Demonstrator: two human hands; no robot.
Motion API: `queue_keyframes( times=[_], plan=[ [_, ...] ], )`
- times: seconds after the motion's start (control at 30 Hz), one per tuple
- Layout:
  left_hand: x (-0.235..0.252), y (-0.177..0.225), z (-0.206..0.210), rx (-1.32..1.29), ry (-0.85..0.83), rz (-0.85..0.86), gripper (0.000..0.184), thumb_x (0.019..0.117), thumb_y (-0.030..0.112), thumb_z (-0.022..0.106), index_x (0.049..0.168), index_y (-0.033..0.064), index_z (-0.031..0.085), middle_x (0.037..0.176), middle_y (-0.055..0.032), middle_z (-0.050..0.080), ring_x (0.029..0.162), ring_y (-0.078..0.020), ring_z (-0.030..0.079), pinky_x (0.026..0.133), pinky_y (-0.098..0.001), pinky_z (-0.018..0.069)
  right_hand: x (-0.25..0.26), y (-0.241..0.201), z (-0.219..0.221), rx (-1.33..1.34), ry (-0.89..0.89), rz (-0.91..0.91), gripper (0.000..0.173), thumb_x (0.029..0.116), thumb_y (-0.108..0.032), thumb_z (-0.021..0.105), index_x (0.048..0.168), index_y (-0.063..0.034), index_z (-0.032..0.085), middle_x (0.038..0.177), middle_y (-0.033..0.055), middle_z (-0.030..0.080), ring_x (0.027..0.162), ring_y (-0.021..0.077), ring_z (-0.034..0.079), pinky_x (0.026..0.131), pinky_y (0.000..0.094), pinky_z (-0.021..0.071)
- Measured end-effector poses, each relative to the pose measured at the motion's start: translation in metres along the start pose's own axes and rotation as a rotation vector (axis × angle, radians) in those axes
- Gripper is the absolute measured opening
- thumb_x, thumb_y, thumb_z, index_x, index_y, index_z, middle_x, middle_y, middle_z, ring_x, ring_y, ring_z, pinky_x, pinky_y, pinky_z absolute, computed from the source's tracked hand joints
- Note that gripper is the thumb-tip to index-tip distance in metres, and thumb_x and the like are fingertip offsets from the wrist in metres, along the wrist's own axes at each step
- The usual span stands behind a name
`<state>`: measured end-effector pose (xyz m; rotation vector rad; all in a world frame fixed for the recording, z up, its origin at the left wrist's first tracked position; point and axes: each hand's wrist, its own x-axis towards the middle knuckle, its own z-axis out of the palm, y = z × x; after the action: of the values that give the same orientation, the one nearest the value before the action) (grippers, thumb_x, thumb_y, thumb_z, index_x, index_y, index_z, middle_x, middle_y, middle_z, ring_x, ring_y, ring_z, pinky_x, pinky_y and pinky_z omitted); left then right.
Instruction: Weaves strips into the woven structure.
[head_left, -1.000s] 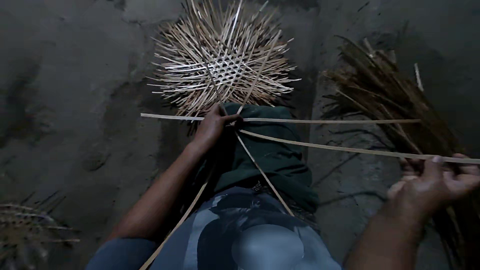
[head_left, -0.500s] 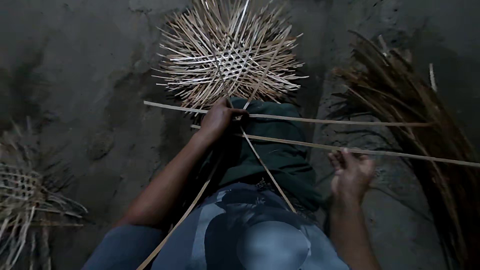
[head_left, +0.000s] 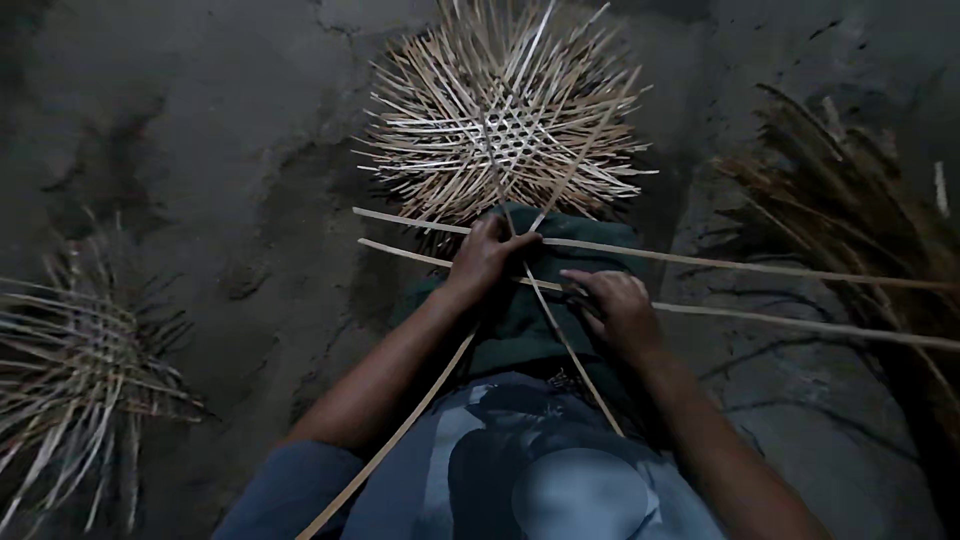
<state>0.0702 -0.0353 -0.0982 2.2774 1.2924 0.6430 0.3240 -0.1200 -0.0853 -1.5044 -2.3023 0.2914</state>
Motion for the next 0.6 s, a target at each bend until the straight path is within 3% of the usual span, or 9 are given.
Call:
queue_keyframes(
  times=[0.1, 0.23, 0.33, 0.6],
  plan=[
    [0.001, -0.002, -0.004, -0.012, -0.002, 0.004, 0.039, 0.0963, 0.011, 0.068, 0.127, 0.0336, 0.072, 0.117, -0.0149, 0.062, 0.108, -0.0334, 0.061, 0.088, -0.0500, 0.0547, 0.001, 0.012, 0.011, 0.070, 0.024, -0.093, 0.027, 0.0999, -0.017, 0.063, 0.125, -0.0206, 0.072, 0.111, 0.0090, 0.073, 0.106, 0.0302, 0.068, 0.091, 0.0505, 0.0557],
    [0.008, 0.006, -0.022, 0.065, -0.101, -0.054, 0.036, 0.0957, 0.018, 0.071, 0.124, 0.0396, 0.073, 0.116, -0.0103, 0.064, 0.107, -0.0338, 0.059, 0.083, -0.0539, 0.0496, 0.009, 0.009, 0.007, 0.169, 0.012, -0.054, 0.022, 0.0969, -0.020, 0.068, 0.117, -0.0161, 0.076, 0.109, 0.0075, 0.074, 0.103, 0.0266, 0.069, 0.093, 0.0442, 0.0560],
    [0.020, 0.006, -0.023, 0.124, -0.163, -0.081, 0.033, 0.0953, 0.028, 0.071, 0.123, 0.0460, 0.072, 0.119, -0.0086, 0.065, 0.113, -0.0344, 0.057, 0.089, -0.0583, 0.0451, 0.022, 0.000, 0.009, 0.174, 0.016, 0.003, 0.021, 0.0953, -0.017, 0.070, 0.115, -0.0166, 0.077, 0.107, 0.0057, 0.074, 0.103, 0.0248, 0.069, 0.093, 0.0437, 0.0563],
    [0.026, 0.006, -0.035, 0.161, -0.267, -0.093, 0.033, 0.0949, 0.035, 0.070, 0.125, 0.0489, 0.070, 0.122, -0.0087, 0.063, 0.117, -0.0342, 0.055, 0.090, -0.0599, 0.0424, 0.044, -0.002, 0.024, 0.201, 0.034, -0.021, 0.020, 0.0989, -0.019, 0.066, 0.116, -0.0184, 0.077, 0.106, 0.0030, 0.074, 0.104, 0.0207, 0.067, 0.095, 0.0390, 0.0552]
  ],
)
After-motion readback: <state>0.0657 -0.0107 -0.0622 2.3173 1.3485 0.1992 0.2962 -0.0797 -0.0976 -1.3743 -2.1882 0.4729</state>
